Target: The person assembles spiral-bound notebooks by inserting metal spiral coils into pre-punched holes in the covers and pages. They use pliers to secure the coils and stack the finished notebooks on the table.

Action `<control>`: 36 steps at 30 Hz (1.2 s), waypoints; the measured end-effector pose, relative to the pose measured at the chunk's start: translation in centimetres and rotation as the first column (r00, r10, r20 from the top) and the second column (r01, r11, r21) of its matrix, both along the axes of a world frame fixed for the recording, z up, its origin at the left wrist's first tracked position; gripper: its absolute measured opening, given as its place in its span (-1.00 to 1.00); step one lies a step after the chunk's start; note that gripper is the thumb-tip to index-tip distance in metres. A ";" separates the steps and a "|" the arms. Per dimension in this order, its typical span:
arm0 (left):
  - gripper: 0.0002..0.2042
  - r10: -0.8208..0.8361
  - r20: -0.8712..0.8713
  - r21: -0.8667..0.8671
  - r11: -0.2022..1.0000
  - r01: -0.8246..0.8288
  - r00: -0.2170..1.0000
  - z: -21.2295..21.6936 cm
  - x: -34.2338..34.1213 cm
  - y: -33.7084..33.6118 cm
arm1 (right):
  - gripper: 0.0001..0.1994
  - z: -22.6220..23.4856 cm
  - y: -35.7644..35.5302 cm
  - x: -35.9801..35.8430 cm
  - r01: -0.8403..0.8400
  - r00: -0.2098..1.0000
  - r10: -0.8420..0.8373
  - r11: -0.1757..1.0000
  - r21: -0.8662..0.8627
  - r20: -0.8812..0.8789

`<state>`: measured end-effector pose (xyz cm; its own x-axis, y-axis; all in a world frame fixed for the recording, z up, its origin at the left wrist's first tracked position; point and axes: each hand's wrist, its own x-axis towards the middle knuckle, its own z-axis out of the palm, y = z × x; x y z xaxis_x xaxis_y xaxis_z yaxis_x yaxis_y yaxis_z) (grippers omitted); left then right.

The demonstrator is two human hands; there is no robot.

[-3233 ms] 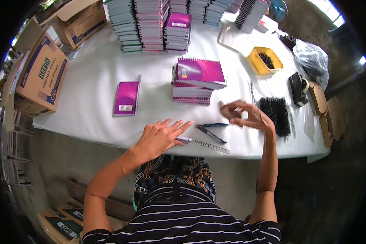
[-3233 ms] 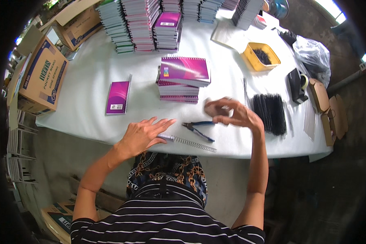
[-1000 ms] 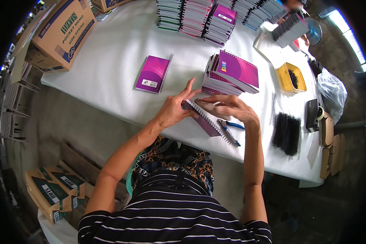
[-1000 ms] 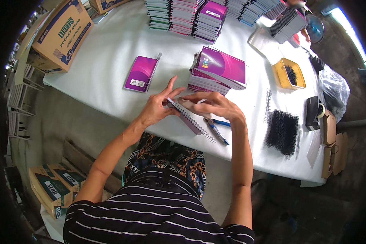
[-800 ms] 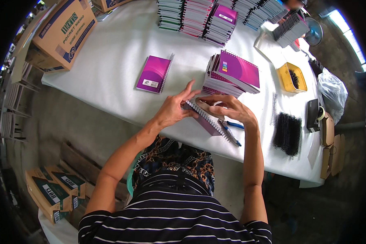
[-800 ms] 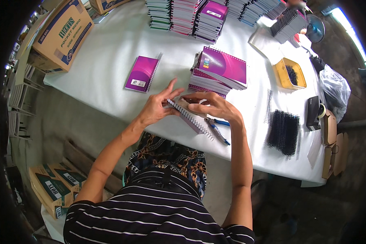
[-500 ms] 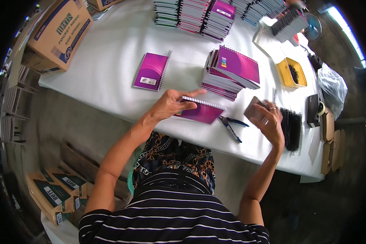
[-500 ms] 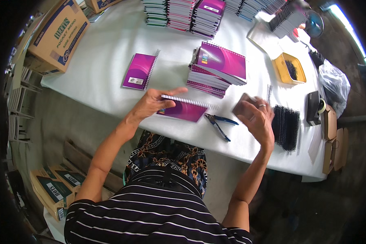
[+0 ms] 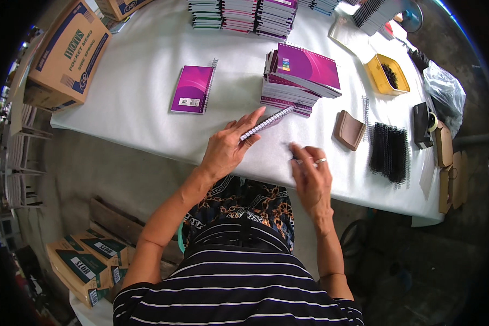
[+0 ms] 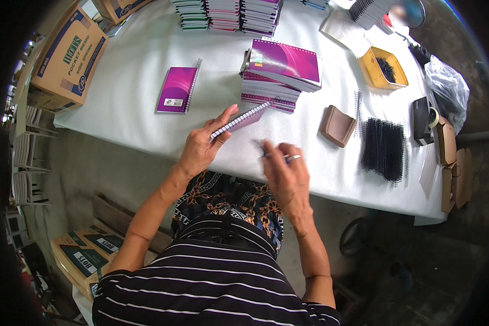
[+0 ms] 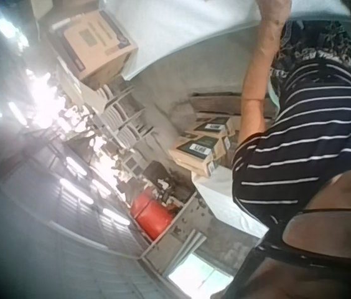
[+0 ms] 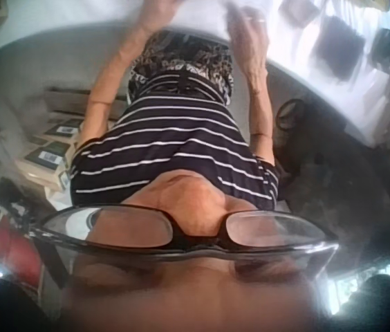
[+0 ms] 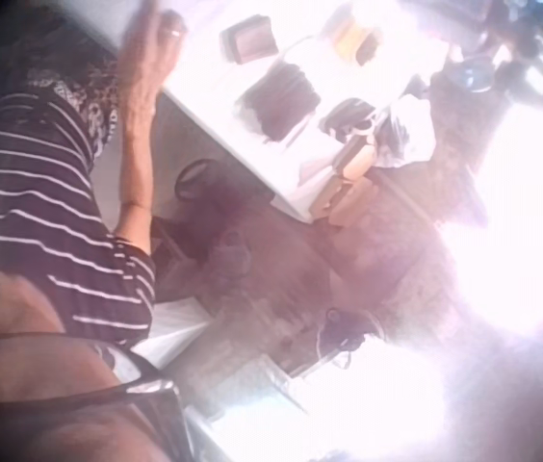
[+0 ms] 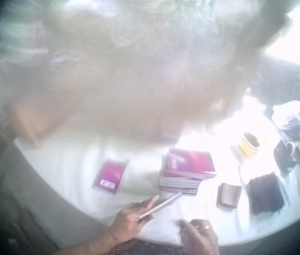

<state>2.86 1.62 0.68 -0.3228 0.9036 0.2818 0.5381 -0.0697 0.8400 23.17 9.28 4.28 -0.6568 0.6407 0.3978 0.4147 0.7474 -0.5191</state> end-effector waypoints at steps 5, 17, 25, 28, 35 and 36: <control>-0.33 0.125 -0.376 0.098 0.991 -0.095 0.918 2.1 1.5 0.0 | -0.60 1.3 -1.2 -2.3 -0.125 0.991 0.131 0.979 0.158 -0.028; -0.29 0.220 -0.556 0.134 0.975 -0.175 0.801 1.9 1.0 -1.9 | -0.69 3.7 1.6 -3.0 -0.276 0.910 0.413 0.538 -0.796 -0.036; -0.47 -0.367 0.346 0.209 0.927 0.310 0.864 2.3 -7.2 -4.9 | -0.28 -1.3 4.4 -2.8 -0.155 0.987 0.162 0.972 -0.178 0.025; -0.41 -0.453 0.403 0.267 0.889 0.371 0.795 0.8 -9.6 -4.0 | -0.34 -1.0 3.2 -6.9 -0.542 0.840 0.436 0.687 -0.484 -0.322; -0.50 0.143 0.467 0.135 0.964 -0.231 0.873 2.7 -17.4 -1.0 | -0.67 -2.0 2.1 -19.4 -0.250 0.925 0.314 0.927 0.278 -0.213; -0.54 0.159 0.199 -0.003 0.987 -0.162 0.967 0.9 -19.2 -0.7 | -0.68 -2.6 2.0 -19.5 -0.295 0.933 0.341 0.907 0.301 -0.113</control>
<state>-16.30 0.89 1.58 -0.5140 0.8319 0.2091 0.3662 -0.0076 0.9305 3.64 11.27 1.71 -0.7202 0.2583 0.6439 0.0600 0.9478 -0.3131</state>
